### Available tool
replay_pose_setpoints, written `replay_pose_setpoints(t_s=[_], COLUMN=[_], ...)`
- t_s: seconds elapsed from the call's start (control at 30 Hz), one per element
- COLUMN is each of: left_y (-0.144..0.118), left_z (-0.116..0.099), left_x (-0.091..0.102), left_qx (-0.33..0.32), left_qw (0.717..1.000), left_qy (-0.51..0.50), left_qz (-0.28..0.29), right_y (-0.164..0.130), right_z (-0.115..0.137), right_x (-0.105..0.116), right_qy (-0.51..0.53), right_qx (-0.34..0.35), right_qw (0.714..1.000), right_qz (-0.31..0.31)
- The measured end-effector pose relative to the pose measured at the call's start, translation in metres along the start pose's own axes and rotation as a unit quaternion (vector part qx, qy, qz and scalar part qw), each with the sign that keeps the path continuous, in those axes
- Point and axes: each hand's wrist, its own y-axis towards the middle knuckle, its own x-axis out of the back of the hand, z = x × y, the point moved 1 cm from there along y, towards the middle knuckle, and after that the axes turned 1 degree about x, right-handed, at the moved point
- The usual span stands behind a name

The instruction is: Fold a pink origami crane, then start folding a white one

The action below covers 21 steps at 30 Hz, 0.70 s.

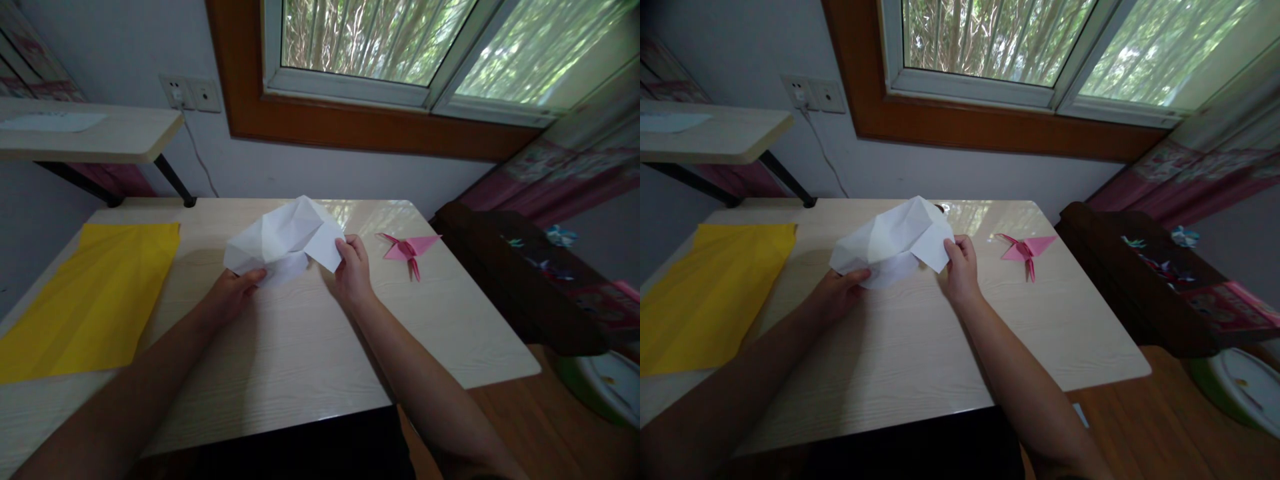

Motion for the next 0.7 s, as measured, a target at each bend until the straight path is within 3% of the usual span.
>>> replay_pose_setpoints(t_s=[0.2,0.33,0.53,0.7], left_y=[-0.001,0.002,0.004,0.006], left_z=[0.005,0.007,-0.004,-0.013], left_x=[0.01,0.02,0.015,0.015], left_qx=[0.016,0.008,0.045,0.039], left_qw=[0.999,0.996,0.998,0.999], left_qy=[0.051,0.086,0.037,0.004], left_qz=[0.006,-0.008,-0.012,-0.035], right_y=[0.005,0.007,0.014,0.02], right_z=[0.014,0.021,0.027,0.033], right_x=[0.005,0.006,0.013,0.022], right_qy=[0.026,0.006,0.015,0.041], right_qx=[-0.055,-0.053,0.008,0.007], right_qw=[0.997,0.994,0.997,0.998], right_qz=[0.05,0.098,0.069,0.038])
